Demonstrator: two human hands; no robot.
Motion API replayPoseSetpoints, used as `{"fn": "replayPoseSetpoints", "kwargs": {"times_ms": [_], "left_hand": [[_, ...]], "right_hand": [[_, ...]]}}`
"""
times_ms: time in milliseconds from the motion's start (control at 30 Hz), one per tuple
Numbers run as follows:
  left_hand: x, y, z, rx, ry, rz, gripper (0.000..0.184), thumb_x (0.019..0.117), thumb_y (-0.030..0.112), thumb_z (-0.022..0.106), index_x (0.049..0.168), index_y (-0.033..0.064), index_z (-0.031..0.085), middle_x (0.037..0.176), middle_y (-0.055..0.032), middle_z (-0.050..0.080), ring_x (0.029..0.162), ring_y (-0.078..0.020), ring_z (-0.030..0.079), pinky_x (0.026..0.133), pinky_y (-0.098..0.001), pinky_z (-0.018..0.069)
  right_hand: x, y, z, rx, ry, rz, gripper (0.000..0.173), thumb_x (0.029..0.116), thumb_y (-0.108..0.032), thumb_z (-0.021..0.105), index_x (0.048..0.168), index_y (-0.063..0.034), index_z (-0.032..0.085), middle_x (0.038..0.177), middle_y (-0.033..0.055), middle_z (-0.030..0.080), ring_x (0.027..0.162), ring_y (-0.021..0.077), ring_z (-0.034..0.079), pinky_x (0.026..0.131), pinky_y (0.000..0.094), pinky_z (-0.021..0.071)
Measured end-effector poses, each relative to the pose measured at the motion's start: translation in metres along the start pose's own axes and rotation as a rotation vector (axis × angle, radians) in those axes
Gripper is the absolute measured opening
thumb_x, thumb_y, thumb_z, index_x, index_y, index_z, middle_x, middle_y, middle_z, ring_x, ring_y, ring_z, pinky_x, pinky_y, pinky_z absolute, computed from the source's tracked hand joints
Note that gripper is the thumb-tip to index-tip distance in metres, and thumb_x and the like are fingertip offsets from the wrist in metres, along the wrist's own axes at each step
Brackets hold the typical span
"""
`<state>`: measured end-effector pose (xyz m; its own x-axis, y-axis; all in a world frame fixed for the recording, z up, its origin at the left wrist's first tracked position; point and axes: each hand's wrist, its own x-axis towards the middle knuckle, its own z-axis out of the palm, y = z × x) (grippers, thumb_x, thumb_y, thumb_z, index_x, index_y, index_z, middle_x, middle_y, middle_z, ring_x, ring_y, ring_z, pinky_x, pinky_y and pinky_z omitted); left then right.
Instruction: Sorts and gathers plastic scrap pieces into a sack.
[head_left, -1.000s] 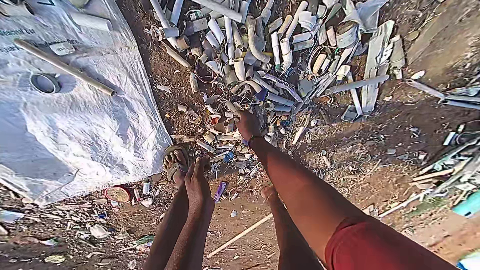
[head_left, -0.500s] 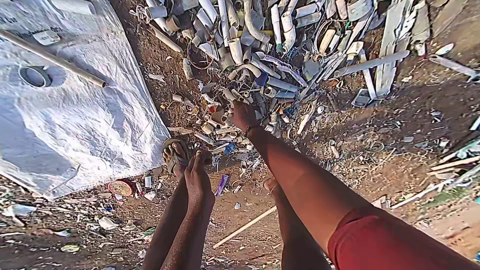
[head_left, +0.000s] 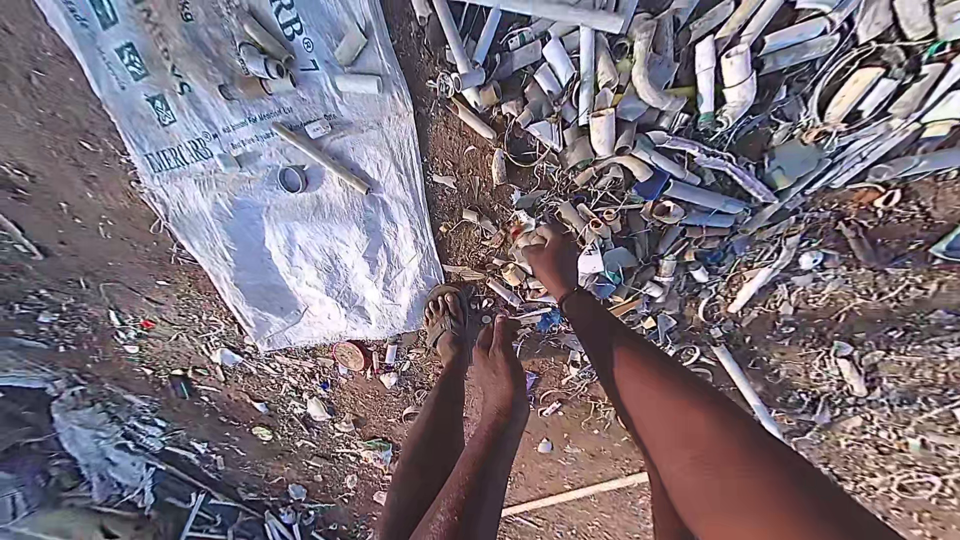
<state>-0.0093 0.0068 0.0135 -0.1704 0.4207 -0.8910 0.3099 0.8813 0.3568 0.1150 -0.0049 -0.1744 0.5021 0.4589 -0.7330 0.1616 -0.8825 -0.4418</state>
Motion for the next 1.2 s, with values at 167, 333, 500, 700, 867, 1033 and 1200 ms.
{"fn": "replayPoseSetpoints", "kwargs": {"times_ms": [167,333,500,700,867,1033,1200], "left_hand": [[0.01,0.007,-0.011,-0.115,0.077,-0.017,0.033,0.1109,0.017,0.042,0.101,-0.0016,0.067,0.091,-0.0069,0.063,0.087,-0.0111,0.059,0.081,-0.0273,0.0481],[0.03,-0.024,-0.017,-0.222,0.035,0.08,0.027,0.1086,0.008,0.042,0.101,-0.0035,0.065,0.087,-0.0078,0.065,0.08,-0.0089,0.064,0.076,-0.0254,0.0547],[0.03,0.0,-0.016,-0.176,0.09,0.012,0.03,0.1084,0.017,0.047,0.088,0.0033,0.065,0.079,-0.004,0.061,0.074,-0.0107,0.059,0.067,-0.0259,0.0487],[0.027,0.006,-0.013,-0.122,0.084,-0.028,0.032,0.109,0.017,0.046,0.087,0.0041,0.065,0.078,-0.004,0.062,0.07,-0.0105,0.058,0.06,-0.0233,0.0426],[0.026,0.004,-0.009,-0.059,0.105,-0.072,0.028,0.1083,0.019,0.048,0.096,0.0019,0.067,0.09,-0.0082,0.064,0.083,-0.0156,0.059,0.068,-0.0294,0.045],[0.022,0.014,-0.009,-0.034,0.125,-0.121,0.033,0.1103,0.022,0.044,0.108,-0.0007,0.068,0.101,-0.011,0.064,0.094,-0.0184,0.058,0.08,-0.0355,0.0469],[0.029,0.009,-0.01,-0.122,0.192,-0.126,0.035,0.111,0.027,0.042,0.114,-0.0007,0.064,0.111,-0.0152,0.064,0.103,-0.0232,0.059,0.086,-0.0414,0.0489]], "right_hand": [[0.006,-0.132,0.061,0.685,-0.257,-0.089,0.038,0.0963,-0.012,0.066,0.133,-0.004,0.059,0.111,0.0157,0.067,0.076,0.0213,0.071,0.065,0.0379,0.0625],[-0.005,-0.213,0.076,0.462,-0.261,-0.232,0.06,0.0955,-0.03,0.074,0.148,-0.008,0.054,0.112,0.0165,0.074,0.096,0.0288,0.072,0.084,0.051,0.0574],[0.007,-0.104,0.054,-0.079,-0.007,-0.078,0.024,0.0978,-0.025,0.065,0.116,-0.0108,0.072,0.114,0.0112,0.072,0.107,0.0276,0.069,0.087,0.0496,0.057],[0.019,-0.003,0.028,-0.29,0.067,0.214,0.08,0.0834,-0.055,0.078,0.142,-0.0051,0.056,0.141,0.0249,0.056,0.111,0.0408,0.066,0.087,0.0595,0.0552],[0.021,-0.001,0.045,-0.327,0.094,0.235,0.091,0.0764,-0.051,0.083,0.144,-0.0003,0.049,0.139,0.0239,0.057,0.115,0.0386,0.066,0.088,0.0569,0.0562],[-0.006,-0.037,0.028,-0.127,0.027,0.279,0.084,0.0882,-0.057,0.071,0.144,-0.0008,0.044,0.114,0.0222,0.069,0.104,0.0387,0.069,0.084,0.0592,0.0548],[-0.013,-0.145,0.039,0.203,-0.164,-0.103,0.083,0.0872,-0.062,0.072,0.147,-0.0105,0.048,0.103,0.0157,0.071,0.091,0.0319,0.07,0.078,0.0544,0.057]]}}
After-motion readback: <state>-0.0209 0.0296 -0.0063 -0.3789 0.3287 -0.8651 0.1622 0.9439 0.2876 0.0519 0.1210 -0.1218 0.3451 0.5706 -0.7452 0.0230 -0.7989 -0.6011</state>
